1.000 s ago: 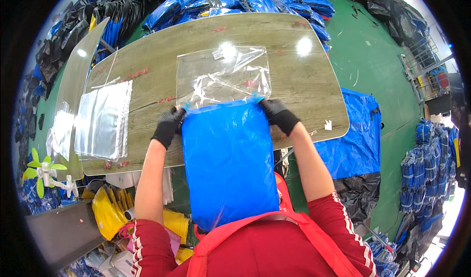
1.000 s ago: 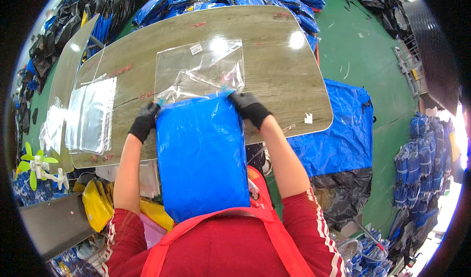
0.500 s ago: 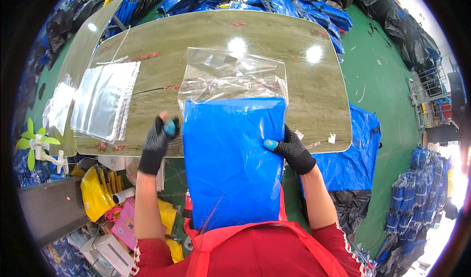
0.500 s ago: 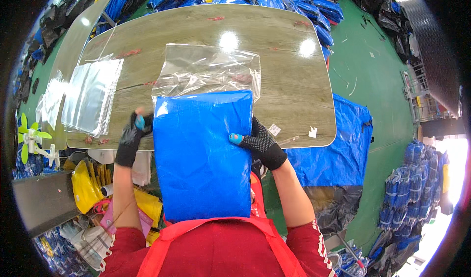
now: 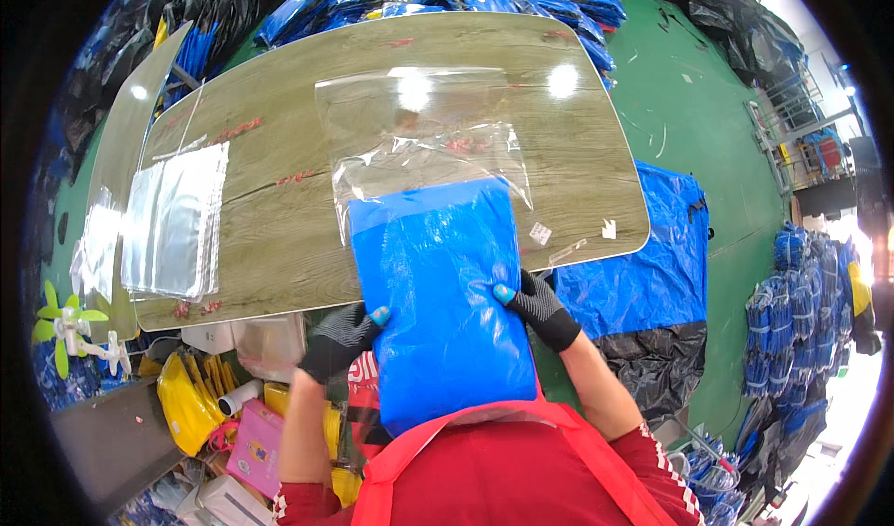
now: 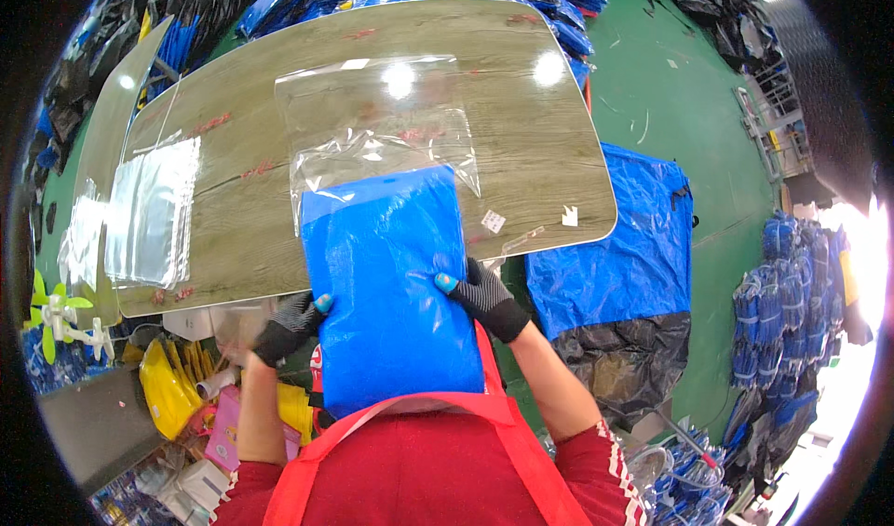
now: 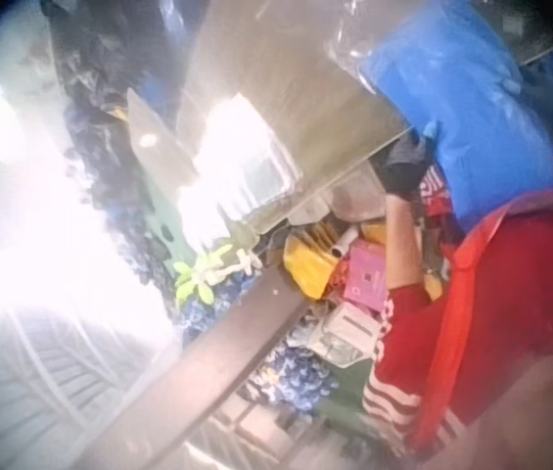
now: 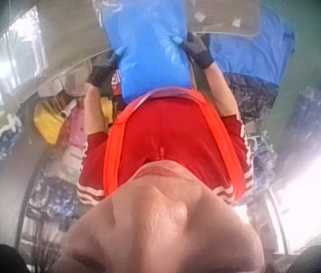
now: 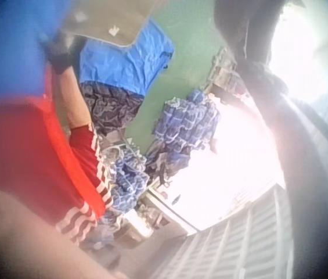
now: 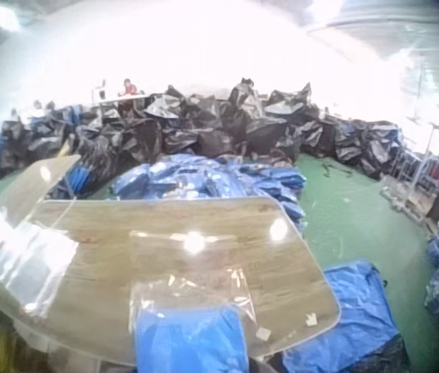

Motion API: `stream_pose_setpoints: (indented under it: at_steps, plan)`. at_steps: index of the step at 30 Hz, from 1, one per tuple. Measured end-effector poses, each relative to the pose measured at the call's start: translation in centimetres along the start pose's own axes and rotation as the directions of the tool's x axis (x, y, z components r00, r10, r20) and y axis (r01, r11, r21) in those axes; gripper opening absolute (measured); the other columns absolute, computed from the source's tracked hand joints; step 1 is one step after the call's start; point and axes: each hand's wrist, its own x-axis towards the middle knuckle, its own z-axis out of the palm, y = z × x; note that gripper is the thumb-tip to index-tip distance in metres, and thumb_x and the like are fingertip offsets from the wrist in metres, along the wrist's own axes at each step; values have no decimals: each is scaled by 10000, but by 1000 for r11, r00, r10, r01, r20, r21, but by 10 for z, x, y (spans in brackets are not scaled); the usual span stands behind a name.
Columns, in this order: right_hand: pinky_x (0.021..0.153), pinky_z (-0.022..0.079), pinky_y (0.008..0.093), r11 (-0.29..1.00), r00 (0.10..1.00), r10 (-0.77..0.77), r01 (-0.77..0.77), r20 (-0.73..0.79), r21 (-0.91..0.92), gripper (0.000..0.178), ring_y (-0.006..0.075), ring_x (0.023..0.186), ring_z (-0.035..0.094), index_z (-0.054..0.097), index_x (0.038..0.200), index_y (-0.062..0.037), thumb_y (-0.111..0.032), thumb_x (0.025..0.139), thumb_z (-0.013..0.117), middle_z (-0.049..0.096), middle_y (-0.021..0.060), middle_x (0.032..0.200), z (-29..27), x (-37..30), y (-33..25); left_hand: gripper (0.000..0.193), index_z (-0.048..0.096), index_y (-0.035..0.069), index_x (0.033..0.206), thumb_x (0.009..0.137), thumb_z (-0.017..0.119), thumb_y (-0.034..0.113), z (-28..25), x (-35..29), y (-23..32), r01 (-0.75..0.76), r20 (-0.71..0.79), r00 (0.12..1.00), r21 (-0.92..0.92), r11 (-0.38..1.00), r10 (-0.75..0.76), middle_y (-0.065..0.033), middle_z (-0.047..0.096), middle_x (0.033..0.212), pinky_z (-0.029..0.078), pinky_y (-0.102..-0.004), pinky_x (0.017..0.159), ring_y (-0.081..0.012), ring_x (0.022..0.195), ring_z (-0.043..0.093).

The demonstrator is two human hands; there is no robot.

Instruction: The person folds a blue and black tarp on a table, places it into a clear plastic bag, and seals the bag. The person repeats this process for multiple tarps, stacking the packaged items on the table.

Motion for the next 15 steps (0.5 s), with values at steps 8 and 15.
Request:
stream_pose_setpoints:
  at_steps: [8,15]
  plan:
    - [674,534,357,606,982,181,-73,49,-792,577,238,829,668,566,1197,4,-453,860,670,679,143,1017,-47,33,-42,617,399,-50,1320,897,642,328,-68,111,22,-83,-435,899,-77,994,42,-96,647,978,489,-282,738,-153,853,595]
    - [680,534,330,993,1000,-18,19,13,-120,553,164,757,650,682,937,-18,-551,792,693,684,101,820,-31,96,-57,645,502,-37,1266,811,733,357,-41,109,13,-276,-283,927,-72,959,246,-112,641,1056,500,-304,798,-171,905,593]
